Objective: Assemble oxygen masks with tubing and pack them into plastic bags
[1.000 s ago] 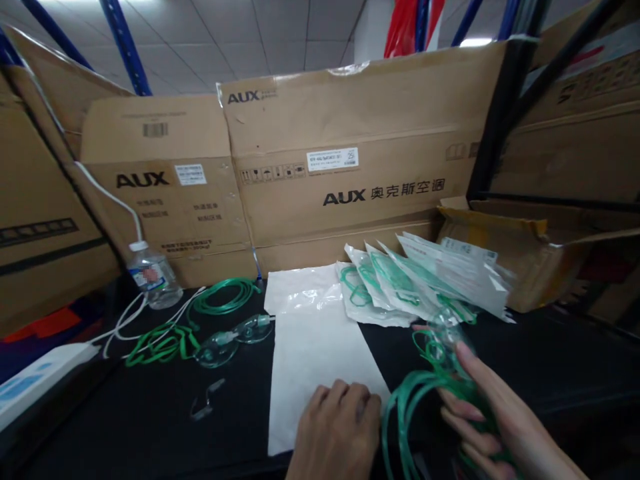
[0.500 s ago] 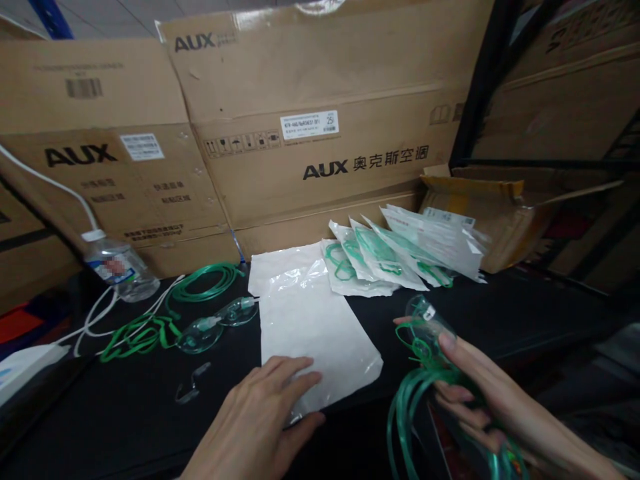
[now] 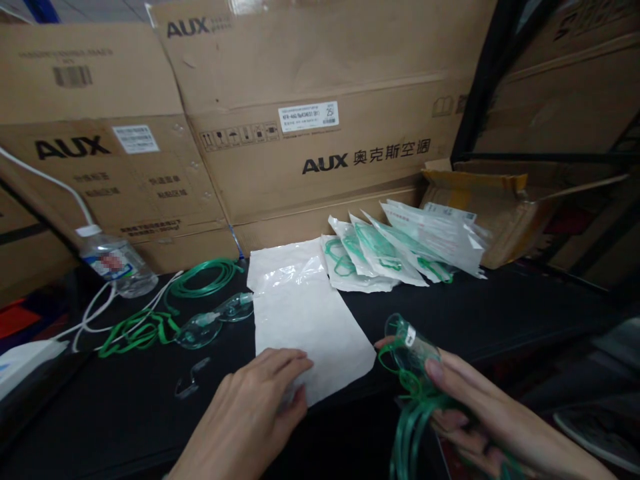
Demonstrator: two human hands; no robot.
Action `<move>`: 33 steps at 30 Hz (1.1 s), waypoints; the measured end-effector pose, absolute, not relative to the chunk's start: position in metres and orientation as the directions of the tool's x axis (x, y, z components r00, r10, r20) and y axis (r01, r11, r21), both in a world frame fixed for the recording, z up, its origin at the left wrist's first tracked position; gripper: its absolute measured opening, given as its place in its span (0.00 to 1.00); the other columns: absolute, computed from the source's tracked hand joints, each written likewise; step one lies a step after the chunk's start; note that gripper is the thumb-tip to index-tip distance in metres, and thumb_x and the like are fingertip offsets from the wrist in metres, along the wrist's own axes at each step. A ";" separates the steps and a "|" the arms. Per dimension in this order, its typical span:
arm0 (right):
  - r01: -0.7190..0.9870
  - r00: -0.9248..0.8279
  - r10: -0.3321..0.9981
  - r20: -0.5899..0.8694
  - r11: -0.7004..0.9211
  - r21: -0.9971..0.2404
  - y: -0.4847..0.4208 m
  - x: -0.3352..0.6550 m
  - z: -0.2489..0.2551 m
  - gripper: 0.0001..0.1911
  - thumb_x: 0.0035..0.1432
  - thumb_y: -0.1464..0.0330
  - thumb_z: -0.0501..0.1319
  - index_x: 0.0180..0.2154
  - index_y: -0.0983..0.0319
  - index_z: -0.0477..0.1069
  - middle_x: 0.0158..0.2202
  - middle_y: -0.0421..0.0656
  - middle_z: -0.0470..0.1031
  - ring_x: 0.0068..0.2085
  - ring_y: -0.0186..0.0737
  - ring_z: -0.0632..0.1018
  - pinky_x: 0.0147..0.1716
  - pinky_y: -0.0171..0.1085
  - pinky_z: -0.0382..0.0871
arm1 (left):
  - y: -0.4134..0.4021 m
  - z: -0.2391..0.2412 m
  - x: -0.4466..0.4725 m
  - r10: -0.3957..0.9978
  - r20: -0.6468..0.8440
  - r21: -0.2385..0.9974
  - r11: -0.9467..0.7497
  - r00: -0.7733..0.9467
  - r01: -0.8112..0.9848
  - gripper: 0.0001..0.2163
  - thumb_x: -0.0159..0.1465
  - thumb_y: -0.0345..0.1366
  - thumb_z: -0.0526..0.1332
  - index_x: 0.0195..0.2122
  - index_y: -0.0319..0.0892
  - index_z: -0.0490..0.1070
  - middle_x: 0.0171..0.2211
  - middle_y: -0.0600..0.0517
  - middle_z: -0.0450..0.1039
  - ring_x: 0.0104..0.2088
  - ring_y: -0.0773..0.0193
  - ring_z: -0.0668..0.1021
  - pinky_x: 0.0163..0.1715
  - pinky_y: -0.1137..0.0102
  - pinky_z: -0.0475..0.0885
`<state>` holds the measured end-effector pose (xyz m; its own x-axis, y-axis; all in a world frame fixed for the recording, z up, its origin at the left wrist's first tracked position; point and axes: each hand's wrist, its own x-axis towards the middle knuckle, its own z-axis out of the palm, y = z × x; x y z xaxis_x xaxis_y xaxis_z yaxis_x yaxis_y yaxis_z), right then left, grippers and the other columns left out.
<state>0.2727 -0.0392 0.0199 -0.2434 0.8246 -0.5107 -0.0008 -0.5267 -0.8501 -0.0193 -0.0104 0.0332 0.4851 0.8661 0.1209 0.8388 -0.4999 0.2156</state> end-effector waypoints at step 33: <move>-0.318 -0.637 0.588 -0.499 -0.790 -0.525 -0.026 0.212 0.026 0.28 0.71 0.52 0.47 0.23 0.62 0.60 0.16 0.30 0.52 0.14 0.21 0.50 0.09 0.23 0.44 | -0.026 0.027 -0.001 0.613 0.661 0.166 -0.682 0.433 0.712 0.10 0.73 0.35 0.55 0.50 0.47 0.75 0.39 0.52 0.77 0.31 0.70 0.82 0.32 0.79 0.77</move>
